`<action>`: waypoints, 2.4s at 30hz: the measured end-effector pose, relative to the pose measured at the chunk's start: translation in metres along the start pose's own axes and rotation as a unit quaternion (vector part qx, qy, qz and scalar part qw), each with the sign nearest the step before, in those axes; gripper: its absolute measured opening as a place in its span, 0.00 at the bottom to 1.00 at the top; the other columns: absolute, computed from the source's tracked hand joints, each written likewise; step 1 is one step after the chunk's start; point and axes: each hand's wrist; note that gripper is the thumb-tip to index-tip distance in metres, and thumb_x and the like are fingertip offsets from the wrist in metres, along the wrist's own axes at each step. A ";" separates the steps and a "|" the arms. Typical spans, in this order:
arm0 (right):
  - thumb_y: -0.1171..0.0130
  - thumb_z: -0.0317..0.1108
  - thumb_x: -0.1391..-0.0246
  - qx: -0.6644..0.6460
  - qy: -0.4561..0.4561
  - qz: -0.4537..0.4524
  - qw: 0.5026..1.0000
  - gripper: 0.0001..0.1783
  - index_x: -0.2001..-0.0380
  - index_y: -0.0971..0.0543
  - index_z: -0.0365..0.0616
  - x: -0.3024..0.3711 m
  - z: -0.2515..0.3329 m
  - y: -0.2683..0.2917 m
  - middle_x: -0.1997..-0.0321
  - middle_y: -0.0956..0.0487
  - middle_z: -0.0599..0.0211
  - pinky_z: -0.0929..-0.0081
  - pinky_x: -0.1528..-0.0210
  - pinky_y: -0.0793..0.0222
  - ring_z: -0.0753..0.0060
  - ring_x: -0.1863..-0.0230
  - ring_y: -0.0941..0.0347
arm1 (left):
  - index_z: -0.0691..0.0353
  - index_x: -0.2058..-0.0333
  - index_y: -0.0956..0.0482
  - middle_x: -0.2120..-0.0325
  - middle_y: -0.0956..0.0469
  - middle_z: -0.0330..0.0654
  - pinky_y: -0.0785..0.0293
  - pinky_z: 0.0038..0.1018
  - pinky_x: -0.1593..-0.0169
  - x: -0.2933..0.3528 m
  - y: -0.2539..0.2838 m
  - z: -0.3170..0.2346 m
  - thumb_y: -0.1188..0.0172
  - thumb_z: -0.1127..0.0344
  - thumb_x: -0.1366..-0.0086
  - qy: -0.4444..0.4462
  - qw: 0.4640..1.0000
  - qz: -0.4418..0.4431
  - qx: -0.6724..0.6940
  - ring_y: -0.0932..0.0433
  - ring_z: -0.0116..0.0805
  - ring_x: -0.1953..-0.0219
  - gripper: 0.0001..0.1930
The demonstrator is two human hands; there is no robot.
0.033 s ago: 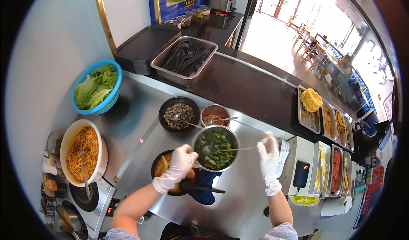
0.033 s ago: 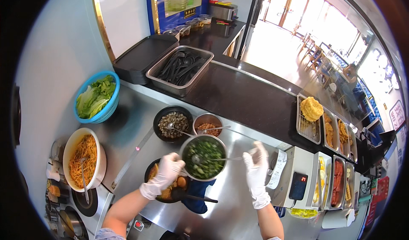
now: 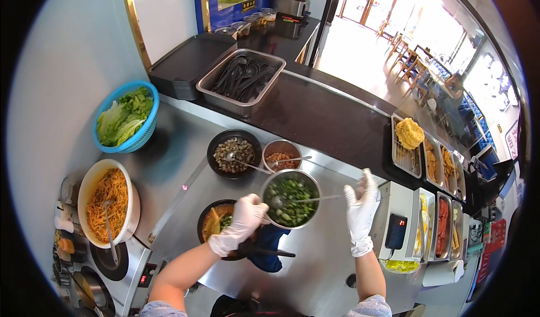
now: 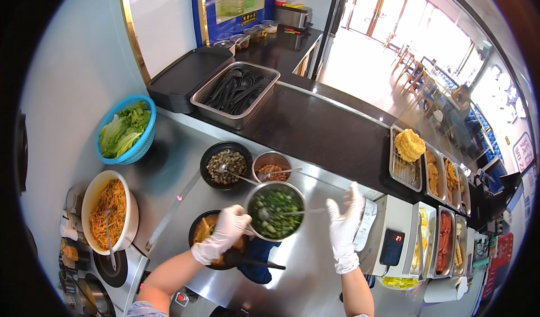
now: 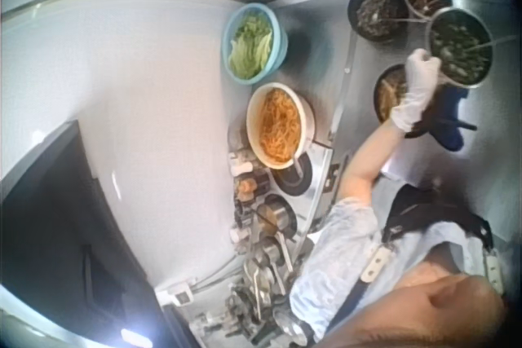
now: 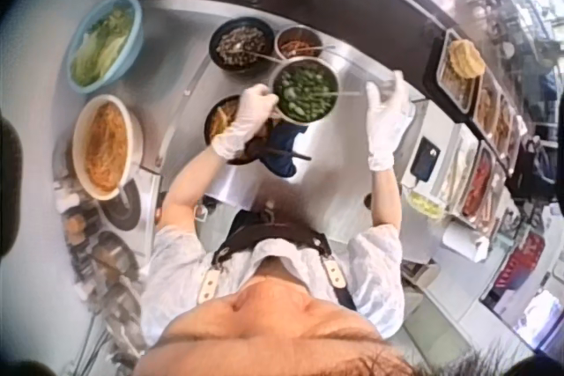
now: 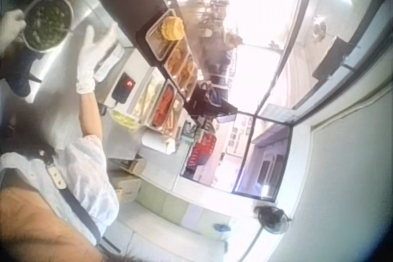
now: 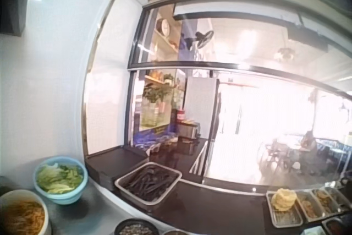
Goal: The person assembles a bowl of noodle soup by pouring broth from a saucepan into a bowl containing noodles and toppings, then adds chopped green onions and other garnishes. The person places the finished bowl on a tray and cleans the countertop with a cloth.
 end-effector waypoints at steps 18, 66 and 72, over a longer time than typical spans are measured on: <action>0.52 0.35 0.38 0.415 0.354 0.311 0.778 0.13 0.74 0.22 0.44 -0.079 -0.103 -0.122 0.76 0.23 0.66 0.67 0.67 0.29 0.64 0.71 0.25 | 0.68 0.64 0.23 0.73 0.20 0.44 0.25 0.27 0.65 -0.077 -0.126 0.061 0.39 0.65 0.39 0.060 0.998 0.016 0.029 0.21 0.32 0.72 0.11; 0.46 0.30 0.49 0.073 -0.131 0.473 0.868 0.09 0.74 0.18 0.39 -0.072 -0.080 -0.112 0.77 0.21 0.56 0.67 0.68 0.29 0.60 0.75 0.24 | 0.65 0.65 0.24 0.67 0.20 0.43 0.23 0.25 0.66 0.125 0.090 0.050 0.52 0.69 0.30 0.116 0.939 -0.307 0.106 0.20 0.31 0.71 0.08; 0.48 0.30 0.44 -0.113 -0.430 0.400 0.801 0.11 0.74 0.20 0.36 -0.088 -0.073 -0.097 0.86 0.31 0.71 0.77 0.84 0.44 0.78 0.87 0.40 | 0.66 0.65 0.24 0.67 0.20 0.44 0.23 0.25 0.65 0.125 0.089 0.051 0.52 0.69 0.30 0.116 0.943 -0.294 0.104 0.20 0.31 0.71 0.09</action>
Point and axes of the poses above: each hand's wrist, its own x-axis away from the middle knuckle, its own y-axis out of the back of the hand, z = x × y
